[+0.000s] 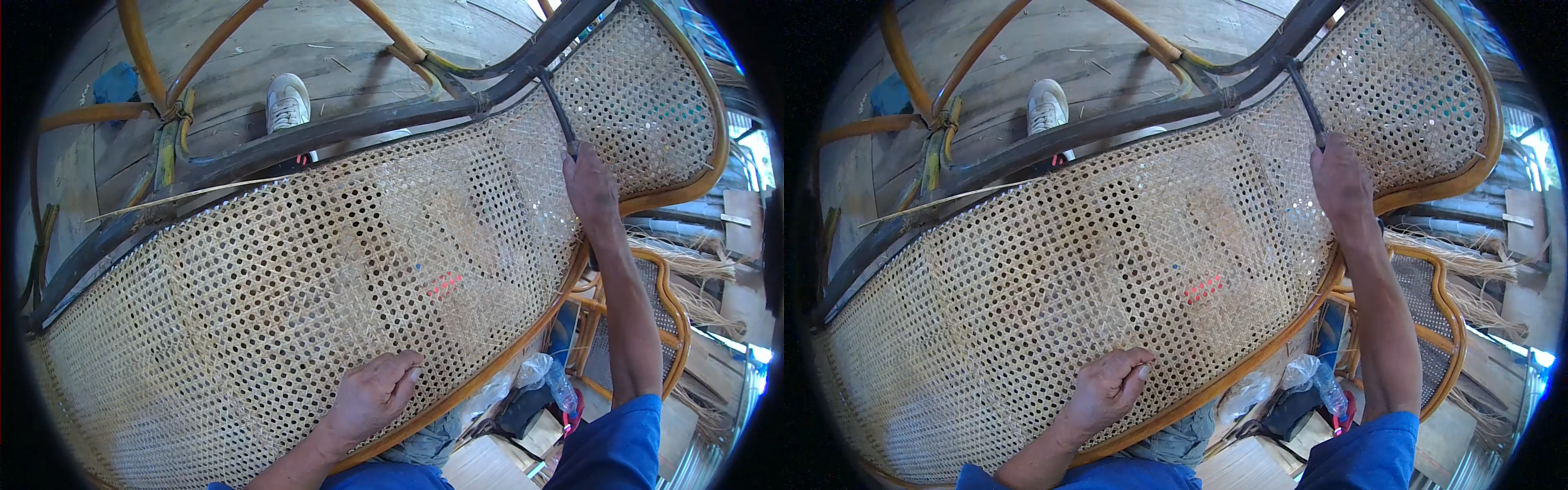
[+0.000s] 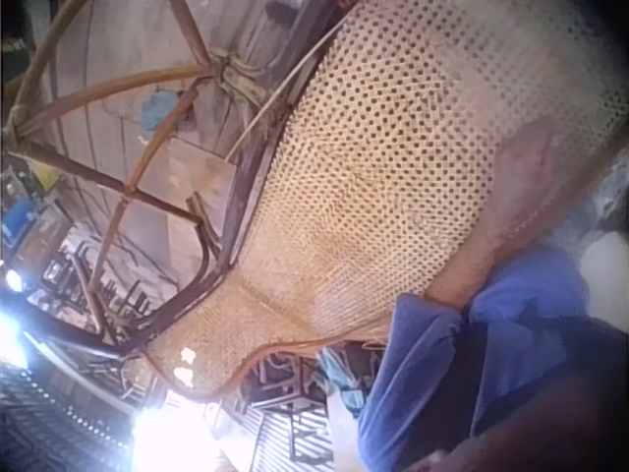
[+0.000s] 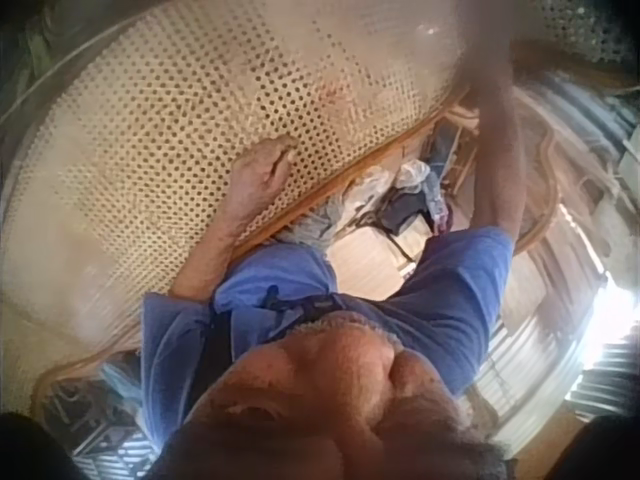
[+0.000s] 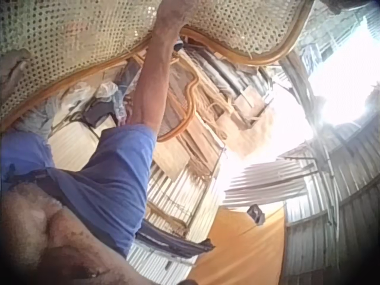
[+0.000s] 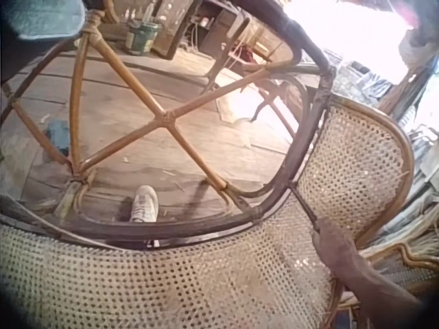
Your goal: The person weaves thin cane strips into the frame of a rattan chair seat using a hammer. They repeatedly insert the cane into the frame slots and tap it down to secure the weave, working methodically along the edge of the chair.
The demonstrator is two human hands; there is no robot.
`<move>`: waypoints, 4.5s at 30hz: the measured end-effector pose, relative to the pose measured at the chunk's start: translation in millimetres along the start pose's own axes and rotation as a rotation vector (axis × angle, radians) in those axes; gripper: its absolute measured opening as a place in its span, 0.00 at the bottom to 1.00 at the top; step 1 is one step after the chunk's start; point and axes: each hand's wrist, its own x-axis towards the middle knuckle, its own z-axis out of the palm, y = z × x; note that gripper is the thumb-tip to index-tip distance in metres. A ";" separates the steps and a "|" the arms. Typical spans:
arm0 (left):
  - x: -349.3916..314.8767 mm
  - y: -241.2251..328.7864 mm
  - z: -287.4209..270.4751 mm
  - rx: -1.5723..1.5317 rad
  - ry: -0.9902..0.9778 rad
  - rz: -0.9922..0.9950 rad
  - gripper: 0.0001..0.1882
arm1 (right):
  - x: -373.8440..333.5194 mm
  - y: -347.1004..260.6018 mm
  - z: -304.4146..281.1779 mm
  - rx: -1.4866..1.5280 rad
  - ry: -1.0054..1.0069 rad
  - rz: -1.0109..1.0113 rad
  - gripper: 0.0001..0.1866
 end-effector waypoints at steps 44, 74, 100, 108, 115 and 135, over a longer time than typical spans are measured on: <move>-0.2 -1.4 -0.1 -0.002 0.007 0.006 0.09 | -6.4 -17.6 -6.5 0.097 0.010 -0.014 0.14; 123.0 43.6 9.2 0.245 -0.020 0.168 0.15 | -231.8 -13.0 71.5 1.718 -0.213 0.483 0.12; 384.6 78.1 104.2 0.284 0.193 0.308 0.24 | -237.0 -9.1 83.8 2.038 -0.143 0.512 0.17; 347.2 37.2 45.8 0.573 -0.078 0.192 0.15 | -227.8 -16.7 79.2 1.797 -0.175 0.533 0.13; 340.7 -5.5 4.5 0.780 0.259 0.180 0.11 | -202.4 -11.9 66.8 1.544 -0.381 0.569 0.11; 338.2 -9.4 -26.1 0.840 0.095 0.154 0.26 | 3.3 34.8 -37.5 0.028 -0.045 -0.104 0.17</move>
